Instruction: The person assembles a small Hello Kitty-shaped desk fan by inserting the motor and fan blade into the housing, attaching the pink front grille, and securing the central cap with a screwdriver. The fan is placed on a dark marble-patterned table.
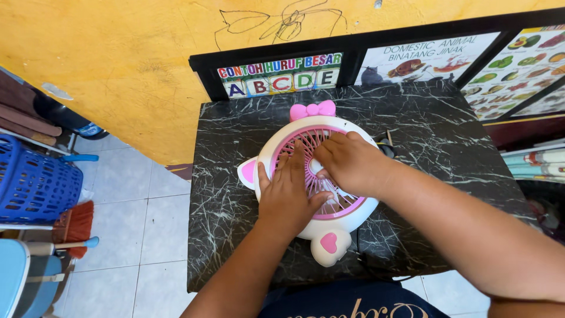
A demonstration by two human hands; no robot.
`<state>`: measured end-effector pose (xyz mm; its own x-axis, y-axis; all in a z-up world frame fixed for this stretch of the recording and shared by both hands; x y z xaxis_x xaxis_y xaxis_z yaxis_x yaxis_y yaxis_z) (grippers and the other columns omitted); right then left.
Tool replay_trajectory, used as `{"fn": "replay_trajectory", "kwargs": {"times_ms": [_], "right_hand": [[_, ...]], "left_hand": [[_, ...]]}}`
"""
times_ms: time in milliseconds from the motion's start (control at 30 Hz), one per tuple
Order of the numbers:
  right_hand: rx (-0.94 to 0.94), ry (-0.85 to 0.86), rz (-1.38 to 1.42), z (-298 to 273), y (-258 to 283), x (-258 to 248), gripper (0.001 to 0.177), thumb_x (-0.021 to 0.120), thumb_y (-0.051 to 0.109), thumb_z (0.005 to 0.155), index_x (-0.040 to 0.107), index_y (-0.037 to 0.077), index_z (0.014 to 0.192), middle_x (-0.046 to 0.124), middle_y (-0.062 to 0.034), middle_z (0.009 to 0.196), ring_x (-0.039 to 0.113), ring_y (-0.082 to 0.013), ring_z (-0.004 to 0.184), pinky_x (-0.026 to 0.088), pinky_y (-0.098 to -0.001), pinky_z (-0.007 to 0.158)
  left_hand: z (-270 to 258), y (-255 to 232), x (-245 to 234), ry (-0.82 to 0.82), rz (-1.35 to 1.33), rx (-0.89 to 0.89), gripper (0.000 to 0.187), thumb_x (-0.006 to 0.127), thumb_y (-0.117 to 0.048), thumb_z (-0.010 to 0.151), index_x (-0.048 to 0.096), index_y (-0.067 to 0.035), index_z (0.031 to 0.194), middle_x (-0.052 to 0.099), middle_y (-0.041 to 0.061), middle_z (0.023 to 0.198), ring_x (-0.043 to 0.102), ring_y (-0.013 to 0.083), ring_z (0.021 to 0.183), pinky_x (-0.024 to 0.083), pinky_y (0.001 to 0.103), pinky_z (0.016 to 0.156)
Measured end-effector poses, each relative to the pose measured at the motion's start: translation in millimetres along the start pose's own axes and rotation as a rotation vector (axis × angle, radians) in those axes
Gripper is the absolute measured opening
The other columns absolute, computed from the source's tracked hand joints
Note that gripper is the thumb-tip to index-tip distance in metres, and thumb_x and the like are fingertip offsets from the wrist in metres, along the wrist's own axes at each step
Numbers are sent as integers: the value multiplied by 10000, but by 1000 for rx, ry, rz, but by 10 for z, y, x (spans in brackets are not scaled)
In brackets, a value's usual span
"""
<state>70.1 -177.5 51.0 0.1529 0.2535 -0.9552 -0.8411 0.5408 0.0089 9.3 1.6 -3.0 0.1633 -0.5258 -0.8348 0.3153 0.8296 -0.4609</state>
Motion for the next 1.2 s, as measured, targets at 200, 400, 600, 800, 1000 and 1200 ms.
{"fn": "replay_trajectory", "kwargs": {"times_ms": [200, 400, 600, 800, 1000, 1200], "right_hand": [[162, -46, -104, -37, 122, 157, 226, 697, 304, 850, 623, 108, 935, 622, -34, 897, 592, -261, 927, 367, -462, 802], [227, -40, -206, -69, 208, 241, 185, 672, 295, 853, 631, 141, 946, 633, -3, 934, 591, -244, 963, 353, -461, 825], [362, -11, -10, -106, 257, 67, 283, 661, 356, 907, 691, 158, 1106, 687, -38, 978, 612, -280, 1016, 375, -514, 915], [537, -195, 136, -433, -337, 106, 338, 615, 303, 996, 705, 134, 1274, 715, -152, 1220, 643, -358, 1165, 469, -503, 1014], [1000, -109, 731, -845, -986, 631, 421, 539, 363, 1063, 662, 107, 1373, 709, -176, 1164, 654, -279, 998, 517, -445, 916], [1055, -45, 1073, -906, -839, 587, 442, 548, 309, 1018, 604, 105, 1406, 739, -86, 1133, 670, -164, 971, 547, -333, 834]], "left_hand": [[37, -29, -13, 16, 4, -8, 1183, 832, -570, 692, 222, -43, 1557, 516, 201, 1473, 503, 370, 1345, 90, 754, 1119], [0, -62, -32, 24, 28, -39, 1175, 860, -485, 694, 229, -38, 1579, 533, 191, 1430, 511, 371, 1357, 156, 762, 1115], [-138, 11, -37, -201, -45, 74, 1003, 841, -433, 786, 322, -98, 1576, 448, 122, 1591, 382, 384, 1485, 129, 751, 1154], [-460, 259, 98, -464, -135, -35, 1044, 811, -377, 788, 202, -40, 1565, 179, 333, 1615, 78, 486, 1520, 98, 630, 1188], [-611, 258, 386, -402, -1441, -712, 931, 730, -221, 835, 178, -116, 1577, 477, 158, 1529, 457, 279, 1412, 338, 412, 1160], [-422, 211, 221, -309, -1408, -595, 649, 742, -116, 848, 446, -13, 1417, 651, 166, 1297, 626, 253, 1199, 478, 408, 1064]]}}
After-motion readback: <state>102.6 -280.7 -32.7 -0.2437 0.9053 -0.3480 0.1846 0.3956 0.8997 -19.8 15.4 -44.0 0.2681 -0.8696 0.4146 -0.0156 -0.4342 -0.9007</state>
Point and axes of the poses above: each hand's wrist, its own z-axis towards the middle knuckle, its own x-axis out of the palm, y = z × x, the point moved 1 cm from there along z, towards the middle knuckle
